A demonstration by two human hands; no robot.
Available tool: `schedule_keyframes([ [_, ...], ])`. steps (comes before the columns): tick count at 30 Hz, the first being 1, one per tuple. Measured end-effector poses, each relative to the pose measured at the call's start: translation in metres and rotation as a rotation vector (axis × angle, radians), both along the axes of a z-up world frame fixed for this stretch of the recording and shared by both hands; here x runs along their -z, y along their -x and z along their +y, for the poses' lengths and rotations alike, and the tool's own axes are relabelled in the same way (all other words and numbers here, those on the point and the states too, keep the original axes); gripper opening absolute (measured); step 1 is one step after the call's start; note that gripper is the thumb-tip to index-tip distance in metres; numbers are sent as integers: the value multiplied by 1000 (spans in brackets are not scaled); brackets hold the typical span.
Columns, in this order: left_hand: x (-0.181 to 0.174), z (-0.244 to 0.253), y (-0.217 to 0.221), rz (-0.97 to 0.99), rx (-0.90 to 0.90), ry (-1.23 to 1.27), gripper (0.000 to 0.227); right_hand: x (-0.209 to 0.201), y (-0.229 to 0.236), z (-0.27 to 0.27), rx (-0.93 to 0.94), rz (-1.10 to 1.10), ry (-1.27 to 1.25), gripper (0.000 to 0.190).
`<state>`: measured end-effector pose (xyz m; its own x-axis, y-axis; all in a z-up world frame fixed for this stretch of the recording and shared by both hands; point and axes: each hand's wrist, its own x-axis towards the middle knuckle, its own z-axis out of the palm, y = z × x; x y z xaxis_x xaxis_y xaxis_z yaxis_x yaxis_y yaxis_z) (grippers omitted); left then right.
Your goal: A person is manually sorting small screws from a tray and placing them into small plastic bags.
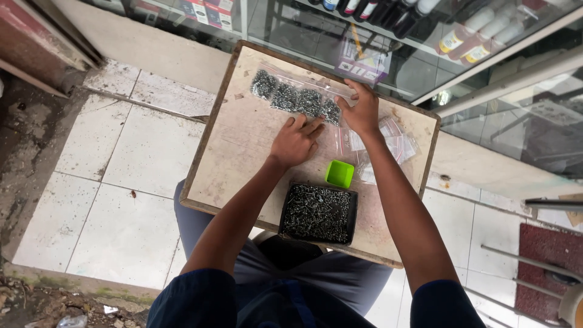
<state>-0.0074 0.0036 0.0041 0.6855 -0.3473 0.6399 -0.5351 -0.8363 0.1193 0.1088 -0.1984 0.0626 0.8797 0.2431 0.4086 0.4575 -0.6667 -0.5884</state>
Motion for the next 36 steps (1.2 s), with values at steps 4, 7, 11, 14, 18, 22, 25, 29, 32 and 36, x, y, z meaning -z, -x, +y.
schedule_keyframes([
  [4,-16,3,7,13,27,1,45,33,-32,-3,-54,105,162,7],
  [7,-16,3,11,21,32,14,41,37,-44,-3,-54,249,151,13],
  [11,-12,3,6,-1,38,18,40,4,-30,-2,-74,9,201,20],
  [14,3,2,-3,-35,38,34,37,-7,-4,-7,-182,-105,168,21],
  [18,5,1,-8,-71,39,65,21,2,26,-11,-374,-276,445,28],
  [22,21,-2,-14,-79,52,76,18,11,27,-6,-332,-394,492,12],
  [25,22,-3,-16,-110,25,93,16,12,14,-6,-326,-424,476,1],
  [29,14,0,-6,-94,32,98,22,13,16,-9,-326,-386,452,8],
  [32,-11,5,-1,-82,24,81,41,12,10,-11,-388,-243,357,15],
  [36,-11,7,0,-53,56,53,54,-36,10,-5,-296,-265,203,37],
])
